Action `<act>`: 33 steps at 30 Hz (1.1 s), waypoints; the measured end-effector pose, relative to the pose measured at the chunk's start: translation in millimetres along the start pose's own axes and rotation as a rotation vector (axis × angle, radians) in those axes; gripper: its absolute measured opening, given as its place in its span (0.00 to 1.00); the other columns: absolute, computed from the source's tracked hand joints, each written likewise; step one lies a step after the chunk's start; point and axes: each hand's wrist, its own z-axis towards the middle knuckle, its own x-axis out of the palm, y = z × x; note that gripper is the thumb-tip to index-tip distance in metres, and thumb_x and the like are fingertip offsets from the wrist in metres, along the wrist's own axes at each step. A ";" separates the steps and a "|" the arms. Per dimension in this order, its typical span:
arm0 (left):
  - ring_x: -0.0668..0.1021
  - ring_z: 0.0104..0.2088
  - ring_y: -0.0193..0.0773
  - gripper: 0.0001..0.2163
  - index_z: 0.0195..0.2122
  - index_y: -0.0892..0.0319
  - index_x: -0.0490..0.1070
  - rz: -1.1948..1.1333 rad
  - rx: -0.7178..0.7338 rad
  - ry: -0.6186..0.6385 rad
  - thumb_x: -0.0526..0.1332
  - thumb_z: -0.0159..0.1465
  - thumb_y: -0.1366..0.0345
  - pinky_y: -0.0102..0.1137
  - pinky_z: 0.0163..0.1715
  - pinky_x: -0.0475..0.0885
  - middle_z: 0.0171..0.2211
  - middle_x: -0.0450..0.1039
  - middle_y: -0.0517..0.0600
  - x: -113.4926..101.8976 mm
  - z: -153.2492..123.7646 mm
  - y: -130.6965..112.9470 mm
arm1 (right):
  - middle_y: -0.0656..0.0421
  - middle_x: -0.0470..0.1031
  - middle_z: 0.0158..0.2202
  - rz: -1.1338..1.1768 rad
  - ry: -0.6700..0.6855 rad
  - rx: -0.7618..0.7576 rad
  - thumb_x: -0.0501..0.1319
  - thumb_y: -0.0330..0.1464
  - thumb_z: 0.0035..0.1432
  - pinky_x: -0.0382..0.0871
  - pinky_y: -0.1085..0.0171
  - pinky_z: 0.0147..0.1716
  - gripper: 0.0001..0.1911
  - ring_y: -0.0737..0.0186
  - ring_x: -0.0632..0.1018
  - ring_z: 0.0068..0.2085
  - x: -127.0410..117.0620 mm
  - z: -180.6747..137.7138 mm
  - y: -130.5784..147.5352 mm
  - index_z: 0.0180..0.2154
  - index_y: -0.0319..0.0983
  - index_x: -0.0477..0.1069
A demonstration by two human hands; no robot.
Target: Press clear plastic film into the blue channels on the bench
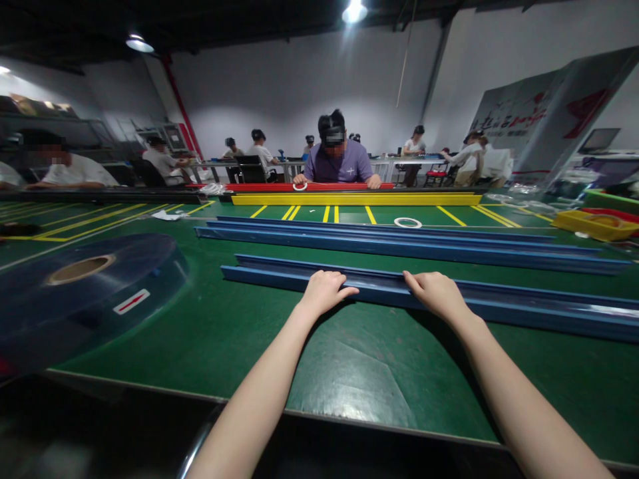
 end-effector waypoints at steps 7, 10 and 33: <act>0.75 0.35 0.38 0.20 0.29 0.59 0.69 0.007 0.006 -0.010 0.48 0.61 0.48 0.29 0.32 0.64 0.32 0.74 0.50 1.2 -0.6 0.7 | 0.54 0.75 0.26 0.002 0.004 0.001 0.39 0.44 0.60 0.57 0.66 0.26 0.29 0.59 0.75 0.30 -0.4 -0.1 0.2 0.24 0.40 0.73; 0.75 0.35 0.38 0.20 0.29 0.59 0.69 0.012 0.009 -0.019 0.48 0.61 0.48 0.29 0.32 0.63 0.33 0.73 0.50 2.0 -0.9 0.8 | 0.54 0.75 0.26 -0.002 0.012 0.008 0.39 0.44 0.59 0.57 0.66 0.26 0.29 0.60 0.75 0.30 -0.9 0.0 0.4 0.24 0.40 0.73; 0.70 0.41 0.36 0.18 0.35 0.57 0.70 -0.005 0.068 -0.093 0.49 0.61 0.50 0.29 0.40 0.62 0.40 0.71 0.47 4.9 -3.1 1.9 | 0.53 0.75 0.28 -0.011 0.035 -0.003 0.37 0.45 0.59 0.59 0.65 0.28 0.30 0.57 0.75 0.32 -2.6 -0.4 1.1 0.25 0.40 0.73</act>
